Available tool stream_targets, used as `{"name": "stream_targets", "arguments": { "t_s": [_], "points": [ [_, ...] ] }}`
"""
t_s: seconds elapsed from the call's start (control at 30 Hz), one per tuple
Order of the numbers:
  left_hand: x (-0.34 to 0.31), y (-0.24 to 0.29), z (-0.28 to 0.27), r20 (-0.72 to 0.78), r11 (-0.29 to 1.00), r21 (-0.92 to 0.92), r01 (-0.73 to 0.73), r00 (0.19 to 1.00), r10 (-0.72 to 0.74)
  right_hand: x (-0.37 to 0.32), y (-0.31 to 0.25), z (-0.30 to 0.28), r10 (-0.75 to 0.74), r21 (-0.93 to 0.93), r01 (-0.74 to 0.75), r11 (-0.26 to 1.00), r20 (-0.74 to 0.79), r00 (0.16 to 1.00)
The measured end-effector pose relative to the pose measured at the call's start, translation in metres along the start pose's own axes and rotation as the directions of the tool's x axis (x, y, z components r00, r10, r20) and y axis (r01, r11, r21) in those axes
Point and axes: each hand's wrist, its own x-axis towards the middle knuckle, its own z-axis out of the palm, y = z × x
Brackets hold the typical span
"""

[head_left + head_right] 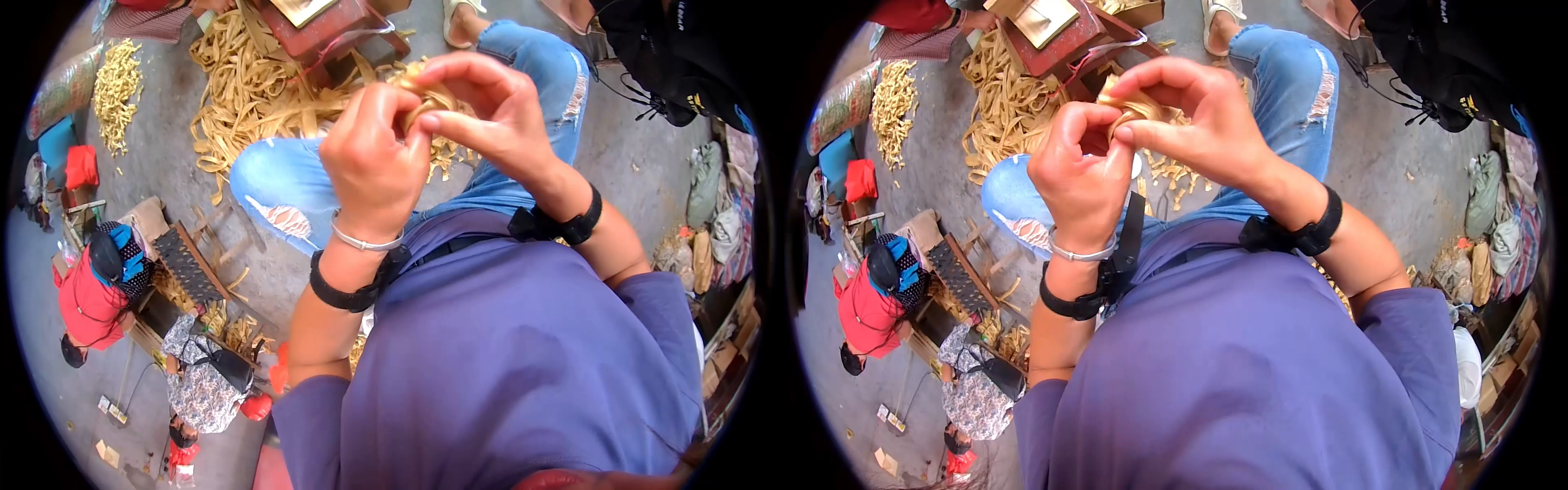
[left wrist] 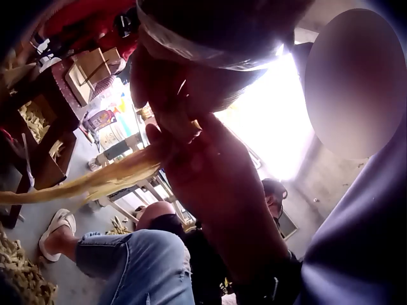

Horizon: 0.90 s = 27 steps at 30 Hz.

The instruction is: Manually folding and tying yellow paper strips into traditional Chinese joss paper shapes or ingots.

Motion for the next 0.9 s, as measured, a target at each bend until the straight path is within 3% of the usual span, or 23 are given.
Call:
{"name": "stream_targets", "arguments": {
  "t_s": [0.03,0.13,0.17,0.27,0.3,0.4,0.43,0.53,0.57,0.67,0.7,0.8,0.9],
  "points": [
    [-0.003,0.001,0.003,-0.036,0.999,-0.001,-0.045,0.998,0.045,-0.004,0.001,-0.002,-0.032,-0.161,0.039,0.986,0.046,0.998],
    [-0.011,0.008,-0.003,-0.041,0.998,0.021,-0.062,0.997,0.063,-0.014,-0.004,0.004,-0.023,-0.103,0.016,0.995,-0.070,0.997],
    [-0.012,0.011,-0.004,-0.052,0.994,0.053,-0.091,0.994,0.094,-0.020,-0.001,0.002,0.052,-0.058,-0.057,0.997,-0.074,0.996],
    [-0.015,0.019,-0.005,-0.064,0.985,0.090,-0.149,0.986,0.155,-0.027,-0.009,-0.008,0.109,-0.309,-0.080,0.948,0.076,0.991],
    [-0.017,0.021,-0.007,-0.055,0.987,0.063,-0.149,0.987,0.153,-0.026,-0.007,-0.011,-0.071,-0.353,0.121,0.928,0.152,0.986],
    [-0.022,0.033,-0.014,0.071,0.994,-0.082,-0.065,0.995,0.071,-0.031,-0.012,-0.025,-0.094,-0.387,0.222,0.895,0.322,0.942],
    [-0.023,0.038,-0.017,0.134,0.990,-0.138,-0.019,0.990,0.038,-0.035,-0.014,-0.028,-0.045,-0.414,0.196,0.889,0.347,0.937],
    [-0.026,0.047,-0.017,0.191,0.997,-0.067,-0.036,0.980,0.048,-0.039,-0.020,-0.033,-0.049,-0.300,0.188,0.935,0.415,0.909],
    [-0.025,0.046,-0.014,0.157,0.995,-0.061,-0.073,0.984,0.082,-0.040,-0.023,-0.033,-0.031,-0.201,0.137,0.970,0.455,0.890],
    [-0.031,0.037,-0.017,0.246,0.978,0.060,-0.198,0.953,0.177,-0.049,-0.028,-0.036,0.110,-0.107,-0.065,0.992,0.492,0.864],
    [-0.033,0.034,-0.018,0.278,0.972,0.105,-0.211,0.945,0.175,-0.052,-0.029,-0.035,0.159,-0.102,-0.127,0.987,0.426,0.891],
    [-0.039,0.029,-0.020,0.467,0.968,-0.145,0.203,0.877,-0.113,-0.060,-0.031,-0.032,0.316,-0.061,-0.310,0.949,0.229,0.921],
    [-0.033,0.042,-0.023,0.320,0.945,-0.190,0.268,0.927,-0.198,-0.064,-0.019,-0.037,0.224,-0.001,-0.240,0.971,0.361,0.905]
  ]
}}
